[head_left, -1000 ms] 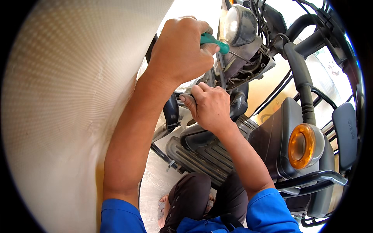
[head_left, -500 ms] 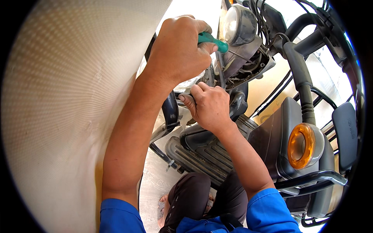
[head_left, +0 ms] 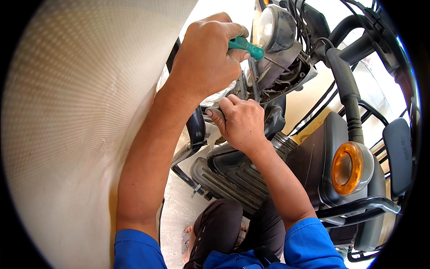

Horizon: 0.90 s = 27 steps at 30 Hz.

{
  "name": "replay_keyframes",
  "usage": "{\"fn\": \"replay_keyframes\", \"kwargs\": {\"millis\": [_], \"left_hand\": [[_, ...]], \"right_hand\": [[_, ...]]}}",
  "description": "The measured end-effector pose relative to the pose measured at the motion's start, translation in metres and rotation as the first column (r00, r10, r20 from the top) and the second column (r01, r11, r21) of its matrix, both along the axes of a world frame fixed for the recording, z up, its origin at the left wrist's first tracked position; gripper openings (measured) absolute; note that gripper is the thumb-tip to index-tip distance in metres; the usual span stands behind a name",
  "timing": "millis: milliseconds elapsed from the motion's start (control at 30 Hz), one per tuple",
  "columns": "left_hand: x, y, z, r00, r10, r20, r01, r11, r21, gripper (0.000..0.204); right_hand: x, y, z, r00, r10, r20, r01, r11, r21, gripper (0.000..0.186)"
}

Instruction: The person uses a screwdriver to tighten screws on the motorcycle's handlebar assembly and headlight area. They repeatedly adjust the handlebars and use the tool to secure components near the front of the vehicle.

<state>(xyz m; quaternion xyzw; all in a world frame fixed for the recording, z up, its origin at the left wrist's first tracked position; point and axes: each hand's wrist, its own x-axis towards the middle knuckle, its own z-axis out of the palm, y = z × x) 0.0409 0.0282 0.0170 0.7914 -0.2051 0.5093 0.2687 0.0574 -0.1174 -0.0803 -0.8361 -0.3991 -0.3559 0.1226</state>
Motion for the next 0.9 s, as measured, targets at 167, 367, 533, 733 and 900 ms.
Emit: {"fn": "replay_keyframes", "kwargs": {"millis": [167,367,533,733,900], "left_hand": [[0.005,0.002,-0.001,0.997,0.007,0.083,-0.012,0.999,0.052,0.026],[0.007,0.002,0.001,0.983,0.177,0.036,-0.181,0.973,0.144,0.026],[0.011,0.006,0.007,0.958,0.274,-0.088,-0.254,0.948,0.193,0.024],[0.018,0.004,0.012,0.926,0.331,-0.179,-0.299,0.936,0.185,0.022],[0.024,0.009,0.024,0.908,0.345,-0.238,-0.292,0.928,0.231,0.024]], "right_hand": [[-0.001,0.001,0.001,1.0,-0.011,0.001,0.011,1.0,-0.005,0.042],[0.002,0.0,-0.003,0.999,0.034,-0.012,-0.034,0.999,0.037,0.041],[0.002,0.001,-0.004,0.999,0.038,0.003,-0.038,0.998,0.048,0.04],[0.0,0.003,-0.002,1.0,0.007,-0.006,-0.007,1.0,0.023,0.043],[0.002,0.004,-0.004,1.0,0.029,0.009,-0.03,0.999,0.044,0.04]]}}
